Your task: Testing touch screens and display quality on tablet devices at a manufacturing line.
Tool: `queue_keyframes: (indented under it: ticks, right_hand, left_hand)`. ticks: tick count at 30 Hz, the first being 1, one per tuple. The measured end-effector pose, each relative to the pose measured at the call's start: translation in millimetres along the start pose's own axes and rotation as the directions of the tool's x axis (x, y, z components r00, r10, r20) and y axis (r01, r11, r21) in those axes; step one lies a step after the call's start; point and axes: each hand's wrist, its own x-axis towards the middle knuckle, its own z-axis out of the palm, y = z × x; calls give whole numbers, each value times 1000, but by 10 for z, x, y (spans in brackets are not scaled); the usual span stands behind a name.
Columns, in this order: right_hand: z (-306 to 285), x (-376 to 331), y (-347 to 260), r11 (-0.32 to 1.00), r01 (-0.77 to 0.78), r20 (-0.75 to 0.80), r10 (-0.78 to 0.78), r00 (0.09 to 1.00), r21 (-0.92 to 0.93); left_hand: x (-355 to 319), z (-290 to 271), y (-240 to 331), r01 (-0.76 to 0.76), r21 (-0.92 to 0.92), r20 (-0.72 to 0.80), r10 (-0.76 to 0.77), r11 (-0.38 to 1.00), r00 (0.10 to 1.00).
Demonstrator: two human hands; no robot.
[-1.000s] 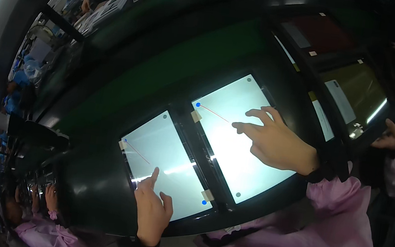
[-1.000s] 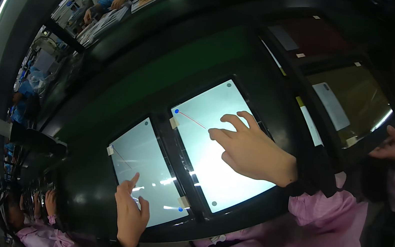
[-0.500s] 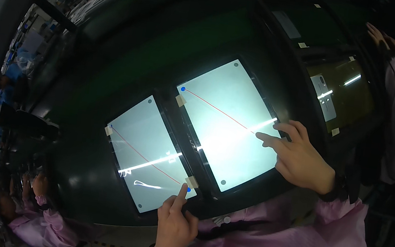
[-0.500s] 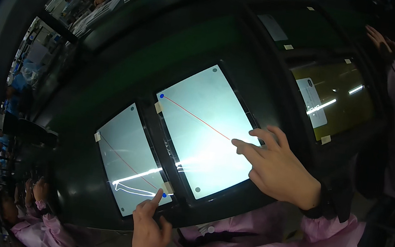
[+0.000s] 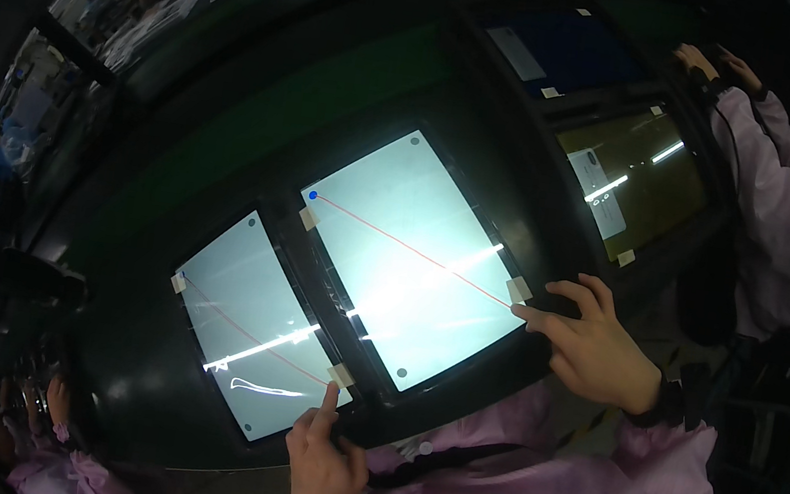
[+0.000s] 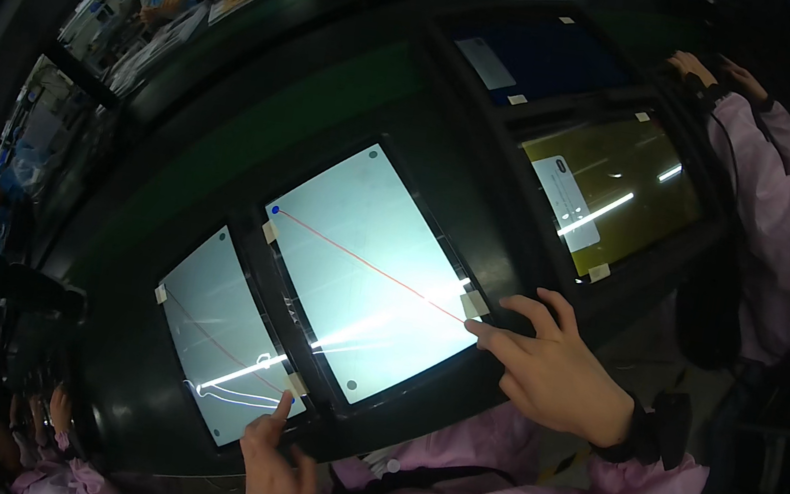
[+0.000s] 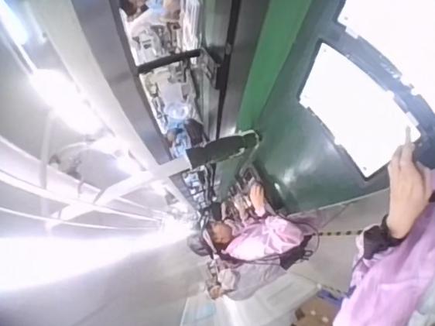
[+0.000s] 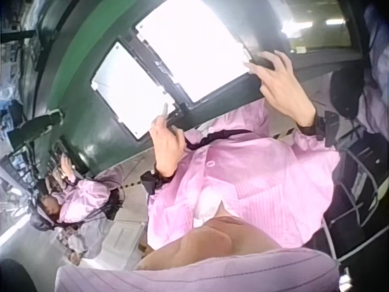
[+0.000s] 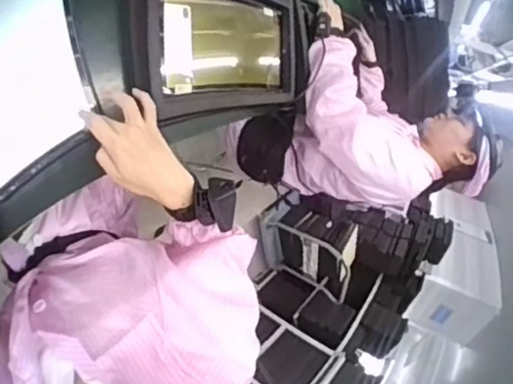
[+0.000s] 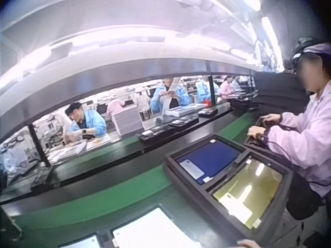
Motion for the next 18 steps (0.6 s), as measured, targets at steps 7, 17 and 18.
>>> queue_keyframes:
  ticks: [7,17,18]
  right_hand:
    - [-144,542,12,965,32,-328,56,943,259]
    - [38,1576,153,981,-8,-280,62,958,193]
    - [57,1589,162,982,-22,-285,77,955,190]
  left_hand:
    - [517,-510,-295,-143,16,-263,142,990,954]
    - [1753,-612,-1066,-268,88,-191,280,959,941]
    - [1779,-611,-1075,-283,87,-179,294,955,939]
